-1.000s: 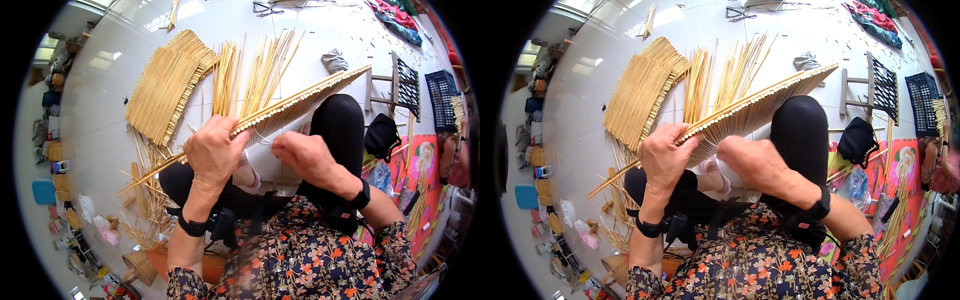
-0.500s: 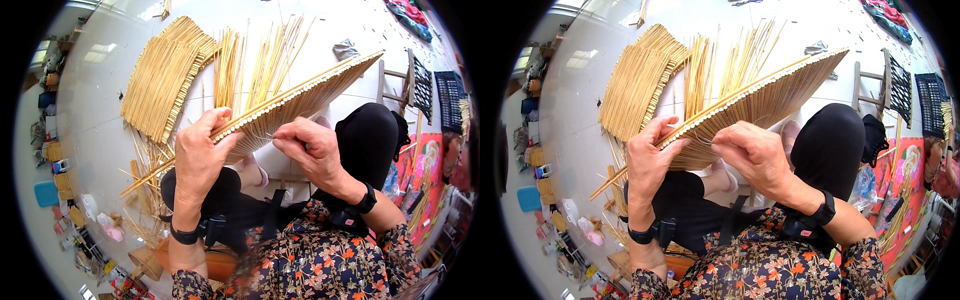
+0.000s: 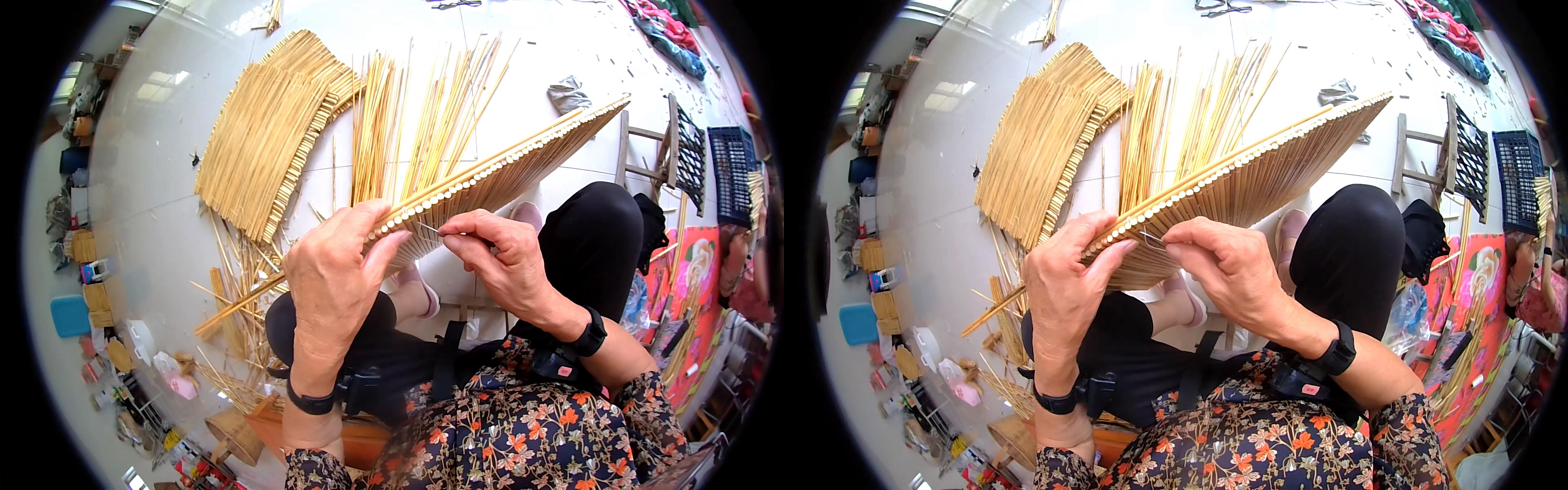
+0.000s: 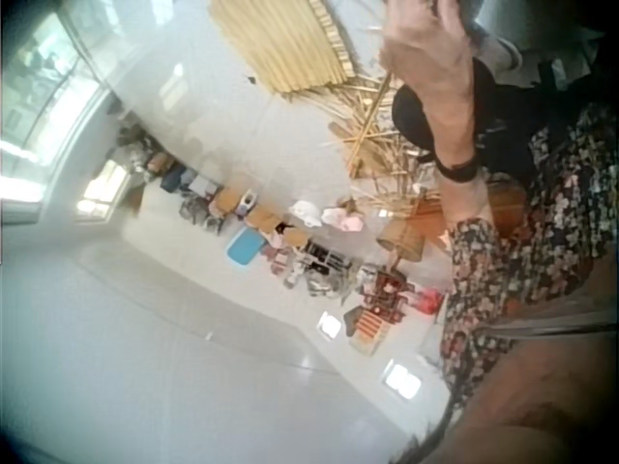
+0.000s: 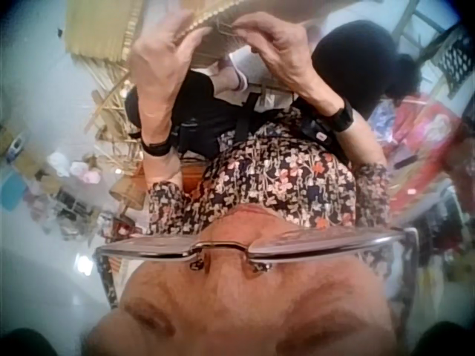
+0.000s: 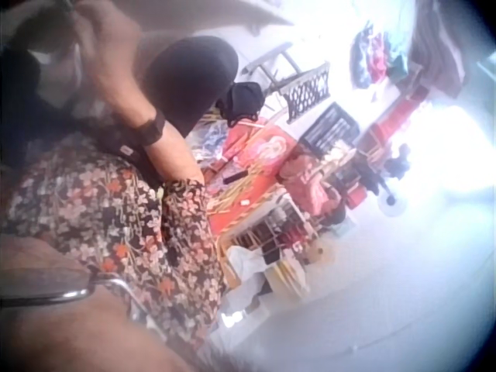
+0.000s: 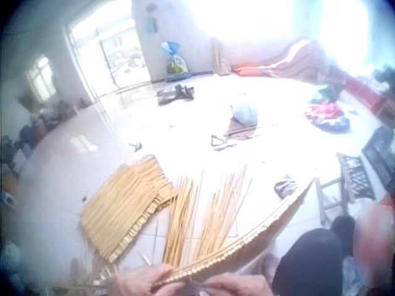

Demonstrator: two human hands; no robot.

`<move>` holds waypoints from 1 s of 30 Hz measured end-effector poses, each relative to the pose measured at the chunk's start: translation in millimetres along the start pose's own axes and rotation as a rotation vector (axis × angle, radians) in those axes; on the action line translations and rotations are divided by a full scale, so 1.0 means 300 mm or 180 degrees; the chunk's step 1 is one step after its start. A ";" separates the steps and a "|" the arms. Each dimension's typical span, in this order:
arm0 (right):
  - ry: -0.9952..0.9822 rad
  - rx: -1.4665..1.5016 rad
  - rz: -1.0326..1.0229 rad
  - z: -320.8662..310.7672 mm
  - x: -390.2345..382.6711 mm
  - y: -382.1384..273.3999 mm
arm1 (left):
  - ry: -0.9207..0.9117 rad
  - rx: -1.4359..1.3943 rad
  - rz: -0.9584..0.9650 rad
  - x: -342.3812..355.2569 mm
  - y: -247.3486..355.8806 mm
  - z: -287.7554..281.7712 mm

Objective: The person assembles bamboo mats by threading strings through the slats, aligning the edges, and trimming excess material with a tool.

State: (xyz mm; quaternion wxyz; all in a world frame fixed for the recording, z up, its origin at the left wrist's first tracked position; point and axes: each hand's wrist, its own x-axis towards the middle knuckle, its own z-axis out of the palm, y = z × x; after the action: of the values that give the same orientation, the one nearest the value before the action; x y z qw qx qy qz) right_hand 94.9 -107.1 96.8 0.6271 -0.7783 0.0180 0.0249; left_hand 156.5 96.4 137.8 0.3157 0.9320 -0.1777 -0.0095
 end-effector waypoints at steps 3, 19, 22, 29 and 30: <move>-0.0118 0.0010 0.0151 -0.002 -0.007 0.007 | -0.0168 0.0050 -0.0074 0.006 0.005 -0.022; 0.0009 -0.0153 -0.0280 0.016 -0.001 0.020 | -0.0239 -0.0195 -0.0199 0.009 -0.003 -0.015; 0.0027 -0.0156 -0.0258 0.019 0.000 0.016 | -0.0106 -0.0222 -0.0044 0.007 -0.019 -0.002; 0.0014 -0.0139 -0.0236 0.023 0.003 0.015 | -0.0063 -0.0231 -0.0027 0.005 -0.023 0.000; 0.0012 -0.0130 -0.0230 0.023 0.003 0.015 | -0.0077 -0.0232 -0.0040 0.005 -0.024 0.001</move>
State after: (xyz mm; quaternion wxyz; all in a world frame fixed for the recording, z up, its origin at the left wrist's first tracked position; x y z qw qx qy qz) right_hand 95.4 -101.3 90.9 0.6115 -0.7912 -0.0094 0.0011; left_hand 160.3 101.1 133.5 0.3472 0.9208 -0.1752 -0.0292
